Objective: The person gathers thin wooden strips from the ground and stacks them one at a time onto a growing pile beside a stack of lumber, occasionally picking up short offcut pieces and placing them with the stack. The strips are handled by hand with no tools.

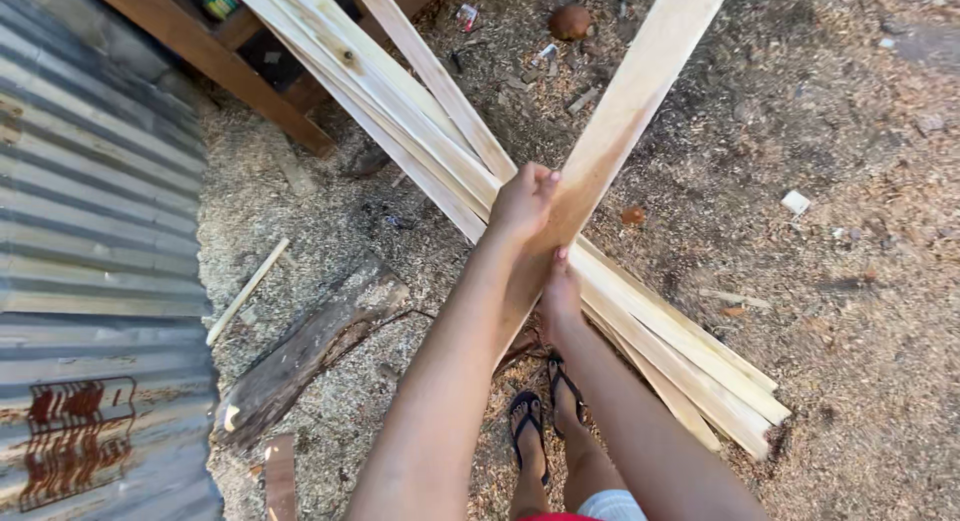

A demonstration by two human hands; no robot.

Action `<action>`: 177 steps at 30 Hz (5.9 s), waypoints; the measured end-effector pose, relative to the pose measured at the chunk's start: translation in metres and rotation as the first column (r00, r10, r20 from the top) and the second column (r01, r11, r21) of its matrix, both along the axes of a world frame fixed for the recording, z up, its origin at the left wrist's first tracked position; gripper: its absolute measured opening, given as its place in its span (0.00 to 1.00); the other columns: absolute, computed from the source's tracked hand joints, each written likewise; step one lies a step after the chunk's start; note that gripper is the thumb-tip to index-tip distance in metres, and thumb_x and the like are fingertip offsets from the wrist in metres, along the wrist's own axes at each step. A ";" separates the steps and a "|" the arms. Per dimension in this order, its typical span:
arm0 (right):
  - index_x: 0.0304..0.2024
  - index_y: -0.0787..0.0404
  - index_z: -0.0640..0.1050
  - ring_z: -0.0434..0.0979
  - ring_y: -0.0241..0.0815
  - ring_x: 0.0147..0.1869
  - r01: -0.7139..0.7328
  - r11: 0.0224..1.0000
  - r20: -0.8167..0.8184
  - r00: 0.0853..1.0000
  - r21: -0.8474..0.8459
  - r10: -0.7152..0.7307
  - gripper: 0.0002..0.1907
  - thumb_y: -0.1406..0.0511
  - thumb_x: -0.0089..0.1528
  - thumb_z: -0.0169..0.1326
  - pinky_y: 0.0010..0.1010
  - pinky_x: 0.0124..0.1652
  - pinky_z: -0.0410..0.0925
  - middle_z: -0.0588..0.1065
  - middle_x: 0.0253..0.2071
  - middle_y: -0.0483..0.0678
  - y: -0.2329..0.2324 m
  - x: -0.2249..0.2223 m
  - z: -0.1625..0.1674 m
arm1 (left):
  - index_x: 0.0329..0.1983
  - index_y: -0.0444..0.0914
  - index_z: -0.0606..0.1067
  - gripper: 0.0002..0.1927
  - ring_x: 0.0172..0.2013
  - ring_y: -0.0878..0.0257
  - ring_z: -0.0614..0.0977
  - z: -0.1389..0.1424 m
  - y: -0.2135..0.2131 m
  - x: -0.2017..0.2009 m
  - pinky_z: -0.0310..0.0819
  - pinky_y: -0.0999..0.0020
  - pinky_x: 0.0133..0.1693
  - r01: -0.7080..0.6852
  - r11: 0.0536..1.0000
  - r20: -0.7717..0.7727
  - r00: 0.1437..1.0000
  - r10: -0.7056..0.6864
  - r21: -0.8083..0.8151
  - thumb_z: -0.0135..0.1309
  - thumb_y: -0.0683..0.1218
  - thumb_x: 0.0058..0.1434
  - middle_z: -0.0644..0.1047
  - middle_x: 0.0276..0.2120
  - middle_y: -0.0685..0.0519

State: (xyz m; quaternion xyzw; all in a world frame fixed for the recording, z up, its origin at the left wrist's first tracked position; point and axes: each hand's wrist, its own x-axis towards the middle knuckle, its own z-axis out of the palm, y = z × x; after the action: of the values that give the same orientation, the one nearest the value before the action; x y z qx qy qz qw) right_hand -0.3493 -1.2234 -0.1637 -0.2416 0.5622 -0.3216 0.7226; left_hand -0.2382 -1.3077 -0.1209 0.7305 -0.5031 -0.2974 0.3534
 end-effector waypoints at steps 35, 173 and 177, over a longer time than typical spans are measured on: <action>0.68 0.60 0.69 0.73 0.47 0.61 -0.522 0.852 -0.134 0.843 0.025 0.521 0.38 0.41 0.67 0.41 0.51 0.57 0.66 0.74 0.61 0.52 -0.167 0.150 -0.039 | 0.49 0.39 0.77 0.25 0.42 0.42 0.84 -0.086 0.039 0.127 0.76 0.50 0.47 -0.232 0.851 -0.021 0.961 0.274 0.472 0.42 0.63 0.69 0.82 0.40 0.39; 0.68 0.45 0.59 0.49 0.54 0.80 0.096 -0.841 -0.825 -0.278 -0.533 0.491 0.39 0.67 0.58 0.60 0.69 0.68 0.43 0.58 0.74 0.50 0.949 0.396 0.092 | 0.73 0.47 0.61 0.39 0.75 0.42 0.48 0.067 1.135 0.145 0.45 0.34 0.68 -0.718 -0.695 0.357 -0.641 0.679 0.033 0.56 0.46 0.56 0.49 0.77 0.48; 0.71 0.44 0.55 0.47 0.54 0.81 0.075 -0.885 -0.846 -0.341 -0.459 0.409 0.42 0.65 0.59 0.60 0.70 0.68 0.42 0.56 0.75 0.48 1.019 0.390 0.103 | 0.73 0.48 0.61 0.40 0.75 0.42 0.46 0.076 1.201 0.151 0.41 0.33 0.68 -0.743 -0.669 0.390 -0.614 0.687 0.009 0.57 0.47 0.55 0.49 0.77 0.47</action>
State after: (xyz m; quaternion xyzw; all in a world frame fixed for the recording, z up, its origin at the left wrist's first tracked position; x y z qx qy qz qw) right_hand 0.0406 -0.2039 -0.0611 -0.8085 -0.4680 0.1677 0.3149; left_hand -0.0871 -0.1063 -0.0447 0.8296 0.4802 0.1615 0.2346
